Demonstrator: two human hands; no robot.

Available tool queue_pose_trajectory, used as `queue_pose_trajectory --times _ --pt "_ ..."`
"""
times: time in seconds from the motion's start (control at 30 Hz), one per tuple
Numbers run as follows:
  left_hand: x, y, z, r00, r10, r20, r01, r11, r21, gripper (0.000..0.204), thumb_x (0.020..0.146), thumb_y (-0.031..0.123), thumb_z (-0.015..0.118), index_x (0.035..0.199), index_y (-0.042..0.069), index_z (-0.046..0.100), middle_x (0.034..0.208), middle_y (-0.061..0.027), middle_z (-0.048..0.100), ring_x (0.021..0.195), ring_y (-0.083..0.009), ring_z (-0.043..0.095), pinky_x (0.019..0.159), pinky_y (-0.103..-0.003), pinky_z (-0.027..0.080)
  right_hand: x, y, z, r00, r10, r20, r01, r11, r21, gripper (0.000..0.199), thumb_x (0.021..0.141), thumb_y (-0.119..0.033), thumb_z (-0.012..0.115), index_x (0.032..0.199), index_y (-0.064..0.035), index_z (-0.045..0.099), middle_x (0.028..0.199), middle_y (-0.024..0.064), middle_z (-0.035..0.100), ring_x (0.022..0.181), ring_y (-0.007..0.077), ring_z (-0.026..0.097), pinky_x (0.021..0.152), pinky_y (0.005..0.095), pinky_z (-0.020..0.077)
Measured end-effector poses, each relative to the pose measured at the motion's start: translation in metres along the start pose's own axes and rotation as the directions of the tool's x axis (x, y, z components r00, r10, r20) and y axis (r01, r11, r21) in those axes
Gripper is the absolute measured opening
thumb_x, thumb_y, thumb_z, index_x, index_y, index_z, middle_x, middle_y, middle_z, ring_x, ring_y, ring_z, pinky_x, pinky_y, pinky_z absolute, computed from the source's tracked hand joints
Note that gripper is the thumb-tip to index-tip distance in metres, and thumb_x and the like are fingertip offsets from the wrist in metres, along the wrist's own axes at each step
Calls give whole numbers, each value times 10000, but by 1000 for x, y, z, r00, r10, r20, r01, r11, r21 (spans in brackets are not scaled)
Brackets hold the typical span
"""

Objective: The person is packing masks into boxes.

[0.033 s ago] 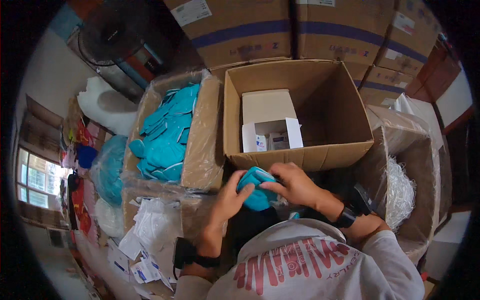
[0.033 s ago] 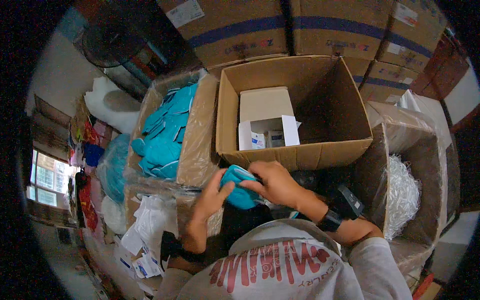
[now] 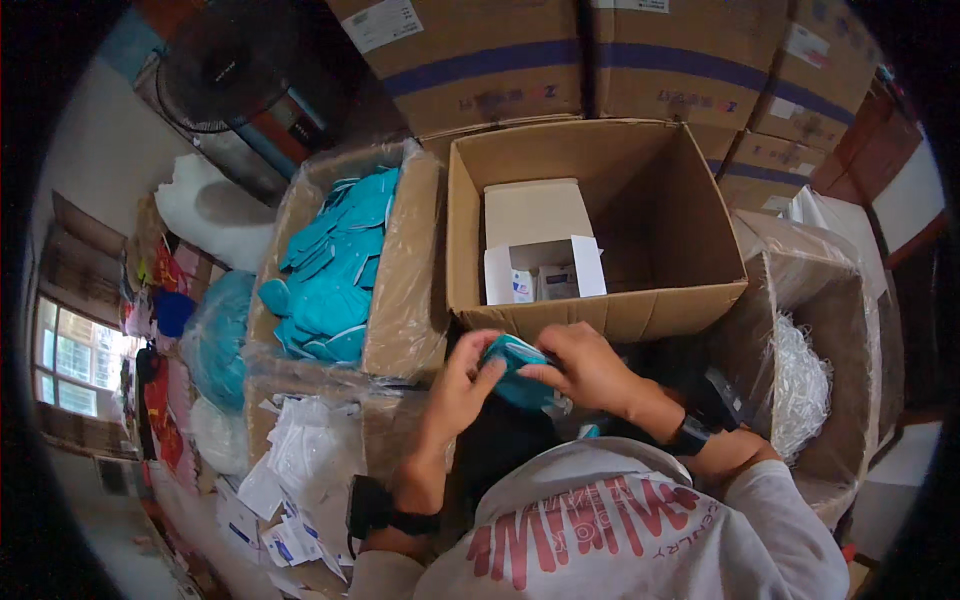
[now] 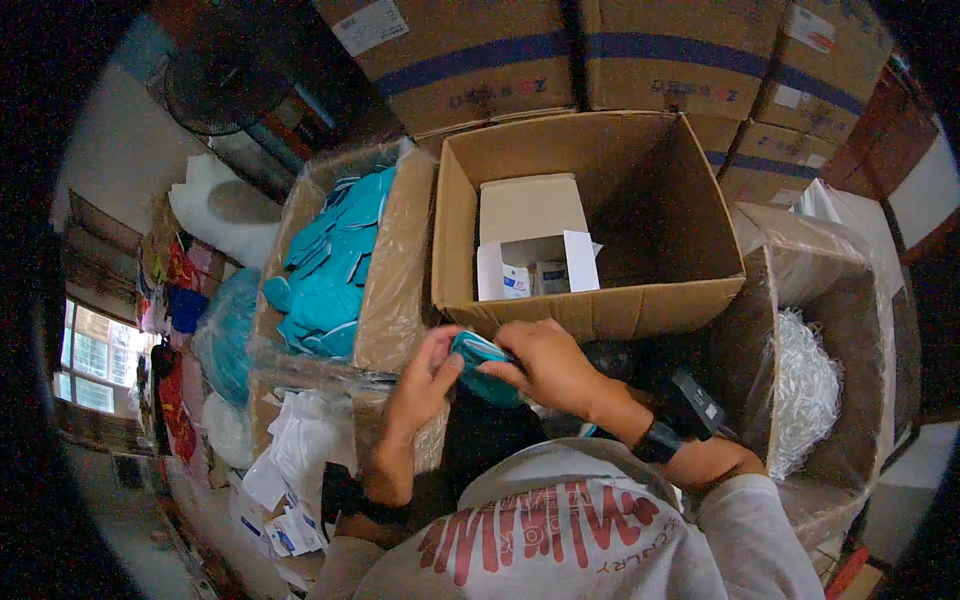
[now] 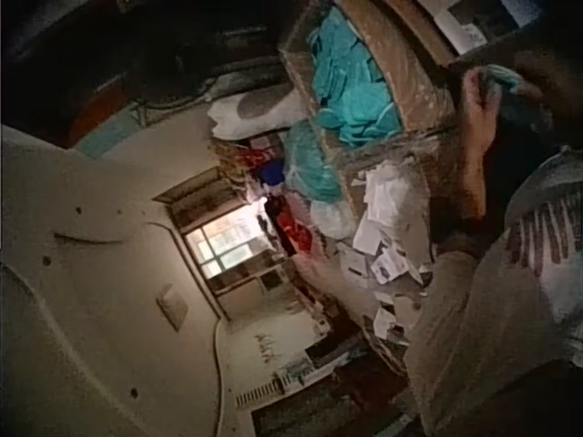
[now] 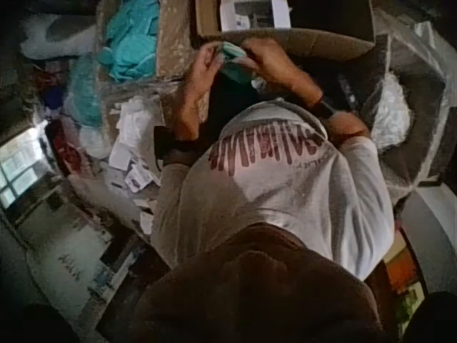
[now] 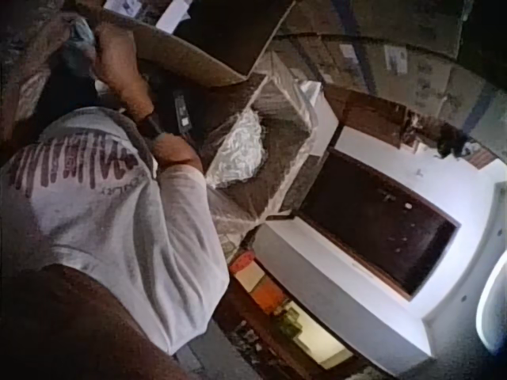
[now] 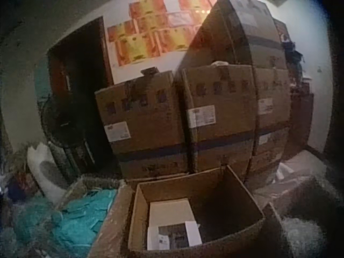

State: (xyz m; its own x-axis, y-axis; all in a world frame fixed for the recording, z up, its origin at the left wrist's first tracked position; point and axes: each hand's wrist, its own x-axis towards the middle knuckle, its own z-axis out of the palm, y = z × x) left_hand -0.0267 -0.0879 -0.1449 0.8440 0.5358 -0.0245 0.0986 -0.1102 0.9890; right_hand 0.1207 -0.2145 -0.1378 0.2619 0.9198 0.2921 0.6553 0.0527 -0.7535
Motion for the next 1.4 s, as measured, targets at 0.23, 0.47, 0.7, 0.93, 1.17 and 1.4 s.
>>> queue_pose_trajectory --times 0.23,0.47,0.7,0.93,1.17,1.4 --pt "25 32 23 991 128 26 -124 857 500 207 859 222 480 938 52 567 907 -148 590 832 -322 570 695 -369 446 -2 -5 12 1000 6 -14 -5 1000 10 281 764 -258 621 872 -25 509 748 169 558 714 373 534 638 431 412" --pt "36 34 26 938 283 -200 -119 805 581 198 856 229 484 856 62 592 776 -139 603 741 -330 576 616 -388 446 -15 -6 9 943 216 254 -291 905 312 296 825 -239 566 1000 -18 474 796 184 580 737 328 580 634 383 445" --pt "42 41 -7 936 221 -276 -84 897 435 252 871 252 497 859 23 602 739 -105 615 689 -209 584 615 -308 436 -12 15 -17 865 128 485 -414 727 547 244 898 -251 468 990 -38 542 735 31 558 667 104 513 606 258 427" --pt "45 51 -47 955 193 -226 -92 916 390 266 865 236 519 849 -12 613 746 -39 608 702 -102 529 636 -237 414 -14 37 -55 734 159 660 -595 619 512 348 907 -346 435 961 -33 577 664 -50 457 639 45 435 596 197 389" --pt "41 51 -75 979 160 -127 -84 883 462 223 851 193 534 821 -8 626 732 -52 608 696 -102 536 653 -241 424 -15 41 -75 669 180 721 -663 584 469 320 910 -293 445 974 -8 577 625 -42 469 582 41 447 551 176 383" --pt "18 40 -78 949 -285 133 142 767 626 177 776 206 619 833 42 654 774 -84 635 730 -136 580 661 -278 454 -11 39 -64 637 252 728 -671 646 363 305 895 -293 482 855 -27 625 595 -41 458 555 38 421 505 189 365"
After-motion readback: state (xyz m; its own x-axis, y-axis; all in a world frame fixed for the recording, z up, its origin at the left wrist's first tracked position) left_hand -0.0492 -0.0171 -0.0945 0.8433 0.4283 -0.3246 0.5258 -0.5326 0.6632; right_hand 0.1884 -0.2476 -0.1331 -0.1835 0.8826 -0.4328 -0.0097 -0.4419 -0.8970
